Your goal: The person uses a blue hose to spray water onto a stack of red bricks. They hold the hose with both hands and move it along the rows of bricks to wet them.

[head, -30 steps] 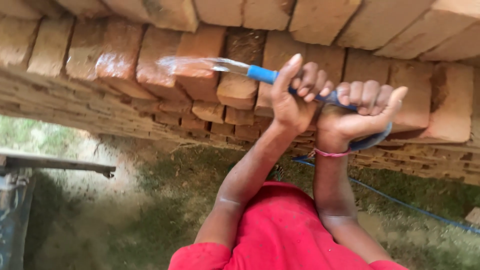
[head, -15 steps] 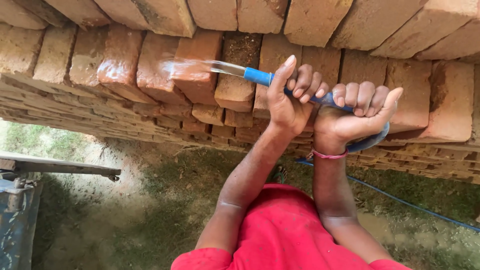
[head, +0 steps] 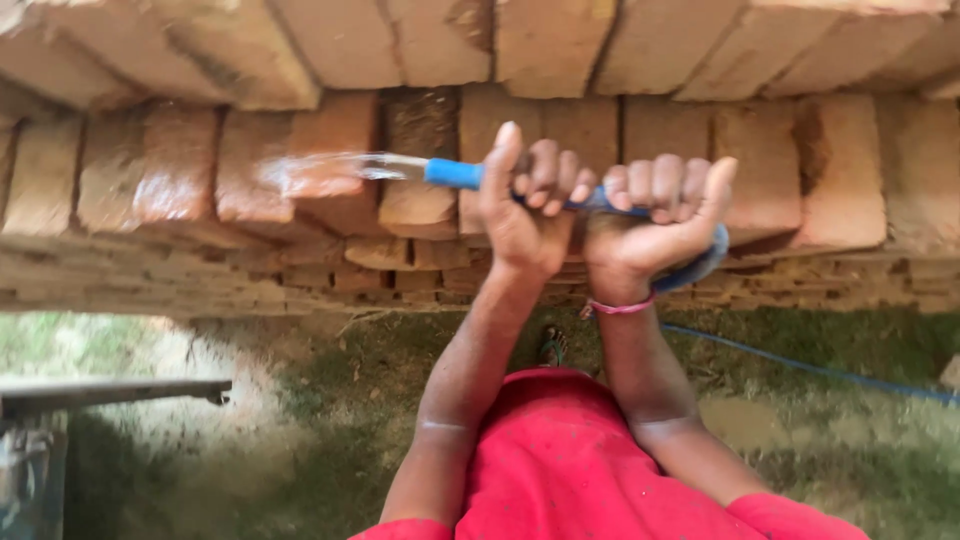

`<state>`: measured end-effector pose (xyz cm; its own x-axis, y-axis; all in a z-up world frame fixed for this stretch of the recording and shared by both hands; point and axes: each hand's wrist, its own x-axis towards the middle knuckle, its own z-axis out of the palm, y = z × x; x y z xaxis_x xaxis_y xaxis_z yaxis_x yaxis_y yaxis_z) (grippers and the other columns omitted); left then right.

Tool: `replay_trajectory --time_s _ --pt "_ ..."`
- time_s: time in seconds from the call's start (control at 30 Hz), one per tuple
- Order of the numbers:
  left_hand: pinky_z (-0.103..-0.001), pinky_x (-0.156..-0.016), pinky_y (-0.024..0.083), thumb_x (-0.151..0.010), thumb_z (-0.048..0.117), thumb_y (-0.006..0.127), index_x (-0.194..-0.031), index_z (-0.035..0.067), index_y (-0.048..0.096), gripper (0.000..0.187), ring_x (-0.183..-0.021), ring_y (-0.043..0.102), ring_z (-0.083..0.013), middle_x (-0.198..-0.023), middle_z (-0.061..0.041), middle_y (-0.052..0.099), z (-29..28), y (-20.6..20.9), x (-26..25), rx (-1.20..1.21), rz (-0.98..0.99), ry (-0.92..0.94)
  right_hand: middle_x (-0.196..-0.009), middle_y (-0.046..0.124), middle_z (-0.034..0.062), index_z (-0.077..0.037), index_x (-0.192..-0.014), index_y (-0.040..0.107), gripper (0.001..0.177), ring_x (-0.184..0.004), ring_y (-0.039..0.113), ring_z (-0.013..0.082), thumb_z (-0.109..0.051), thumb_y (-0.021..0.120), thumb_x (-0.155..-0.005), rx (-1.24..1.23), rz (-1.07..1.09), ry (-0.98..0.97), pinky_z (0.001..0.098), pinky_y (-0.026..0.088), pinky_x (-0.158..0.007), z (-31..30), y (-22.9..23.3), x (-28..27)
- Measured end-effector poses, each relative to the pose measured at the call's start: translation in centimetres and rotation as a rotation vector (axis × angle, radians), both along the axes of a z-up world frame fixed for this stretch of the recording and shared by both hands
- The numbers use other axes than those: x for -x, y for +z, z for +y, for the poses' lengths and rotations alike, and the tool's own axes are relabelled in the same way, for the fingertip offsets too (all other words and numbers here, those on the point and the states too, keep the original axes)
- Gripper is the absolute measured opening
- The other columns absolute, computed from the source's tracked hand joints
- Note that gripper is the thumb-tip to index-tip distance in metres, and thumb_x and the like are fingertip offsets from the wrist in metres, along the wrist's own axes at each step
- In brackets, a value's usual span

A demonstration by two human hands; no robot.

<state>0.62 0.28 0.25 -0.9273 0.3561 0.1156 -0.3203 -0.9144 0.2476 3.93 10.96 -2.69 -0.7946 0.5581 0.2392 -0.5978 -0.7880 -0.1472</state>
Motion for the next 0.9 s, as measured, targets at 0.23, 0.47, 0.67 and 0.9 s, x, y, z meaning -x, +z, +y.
replay_trajectory --time_s 0.23,0.47,0.67,0.9 --pt "-0.032 -0.065 0.037 -0.112 0.036 0.047 -0.069 0.018 0.031 0.049 -0.056 0.027 -0.0113 -0.061 0.003 0.029 0.1 0.2 -0.4 -0.005 -0.007 0.056 -0.060 0.025 -0.0040 -0.018 -0.068 0.030 0.054 -0.050 0.020 0.0112 -0.041 0.031 -0.117 0.090 -0.043 0.004 0.0284 0.032 -0.052 -0.7 1.2 -0.3" --pt "-0.032 -0.064 0.036 -0.113 0.035 0.047 -0.069 0.019 0.031 0.049 -0.056 0.027 -0.0112 -0.061 0.003 0.029 0.0 0.1 -0.3 0.013 0.025 0.072 -0.060 0.025 -0.0043 -0.018 -0.069 0.030 0.053 -0.050 0.020 0.0106 -0.041 0.032 -0.117 0.064 -0.037 0.005 0.0276 0.033 -0.051 -0.7 1.1 -0.1" --pt "-0.032 -0.064 0.035 -0.112 0.036 0.048 -0.068 0.019 0.030 0.050 -0.056 0.027 -0.0112 -0.061 0.003 0.029 0.1 0.2 -0.4 0.016 0.010 0.079 -0.060 0.025 -0.0047 -0.018 -0.069 0.030 0.054 -0.050 0.020 0.0102 -0.040 0.031 -0.118 0.072 -0.034 0.015 0.0273 0.033 -0.051 -0.6 1.2 0.0" --pt "-0.032 -0.063 0.035 -0.112 0.035 0.048 -0.068 0.019 0.031 0.049 -0.056 0.026 -0.0110 -0.061 0.003 0.028 0.1 0.3 -0.3 0.010 0.021 0.090 -0.060 0.025 -0.0051 -0.018 -0.069 0.030 0.054 -0.050 0.020 0.0100 -0.041 0.030 -0.118 0.077 -0.030 0.031 0.0270 0.033 -0.051 -0.6 1.2 -0.1"
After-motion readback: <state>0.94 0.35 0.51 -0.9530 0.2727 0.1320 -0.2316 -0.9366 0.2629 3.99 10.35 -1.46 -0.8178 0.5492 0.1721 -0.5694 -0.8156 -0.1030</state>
